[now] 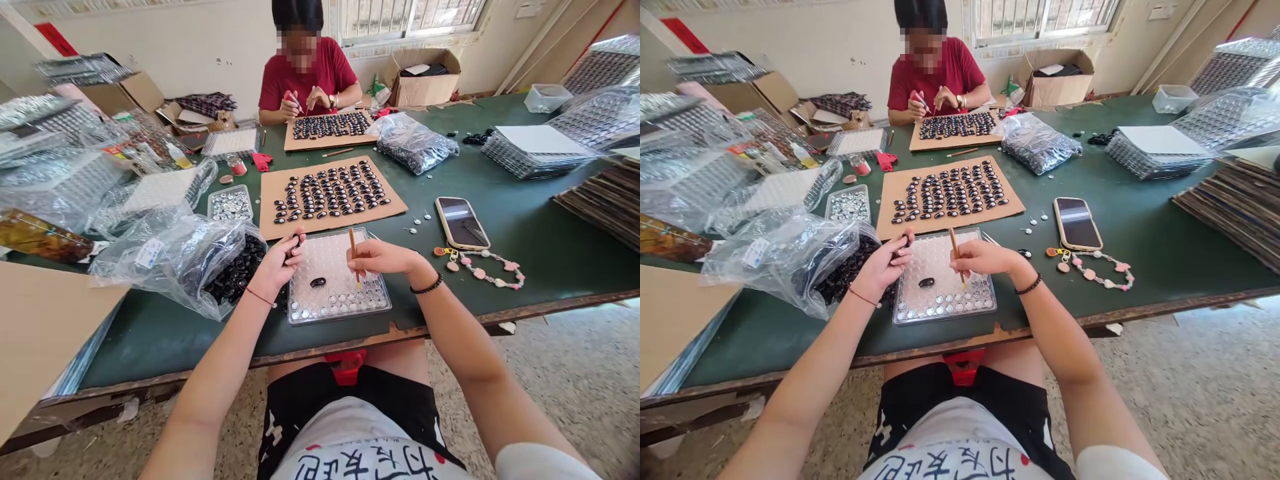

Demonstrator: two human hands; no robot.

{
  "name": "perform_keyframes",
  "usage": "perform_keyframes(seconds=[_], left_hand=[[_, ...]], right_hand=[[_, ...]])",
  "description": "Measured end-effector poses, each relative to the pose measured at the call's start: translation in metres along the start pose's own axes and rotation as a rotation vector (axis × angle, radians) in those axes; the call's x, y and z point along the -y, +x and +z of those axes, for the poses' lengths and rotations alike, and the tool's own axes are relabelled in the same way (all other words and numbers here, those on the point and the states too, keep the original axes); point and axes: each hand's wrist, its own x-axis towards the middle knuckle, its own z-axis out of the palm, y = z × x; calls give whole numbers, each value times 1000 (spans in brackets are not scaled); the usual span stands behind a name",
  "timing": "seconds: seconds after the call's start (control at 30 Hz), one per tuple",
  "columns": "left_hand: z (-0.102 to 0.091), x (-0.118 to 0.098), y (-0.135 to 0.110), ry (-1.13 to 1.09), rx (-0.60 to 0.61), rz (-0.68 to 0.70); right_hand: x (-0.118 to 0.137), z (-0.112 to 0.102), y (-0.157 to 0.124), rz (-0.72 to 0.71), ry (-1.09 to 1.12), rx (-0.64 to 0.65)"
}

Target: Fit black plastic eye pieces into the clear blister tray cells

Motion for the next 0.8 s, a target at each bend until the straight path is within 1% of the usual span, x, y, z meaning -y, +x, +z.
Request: perform_keyframes(seconds=[0.1,0.2,0.27,0.33,0.37,0.4,0.43,0.53,0.6,0.63,0.7,0.73,0.8], left_hand=[[0,4,1,62,1,0],[2,9,-1,122,12,8],[3,11,-2,149,7,19],[3,12,-2,179,-3,41],[4,12,-3,202,-7,57],[4,12,-3,232,-9,77],[5,13,-4,269,-10,104],[9,17,-6,435,-18,188],[12,21,-7,591,-27,220],[13,24,-8,678,-28,232],[14,28,-9,828,-17,264],[15,30,-10,870,-9,279],[15,33,-10,887,4,291]], right_hand=[[-4,-4,-2,34,-108,-30],[-7,-6,-3,57,-202,0],[-8,-7,-4,69,-235,13],[-6,-7,-5,75,-215,-1],[-6,-7,-5,69,-176,-36],[-5,-6,-5,51,-117,-101],[-5,-5,-4,20,-51,-199],[-6,1,3,-125,132,-564],[-7,7,9,-208,190,-729],[-7,11,12,-234,205,-774],[-8,19,18,-261,219,-822],[-8,22,20,-264,221,-832],[-7,28,22,-262,217,-829]])
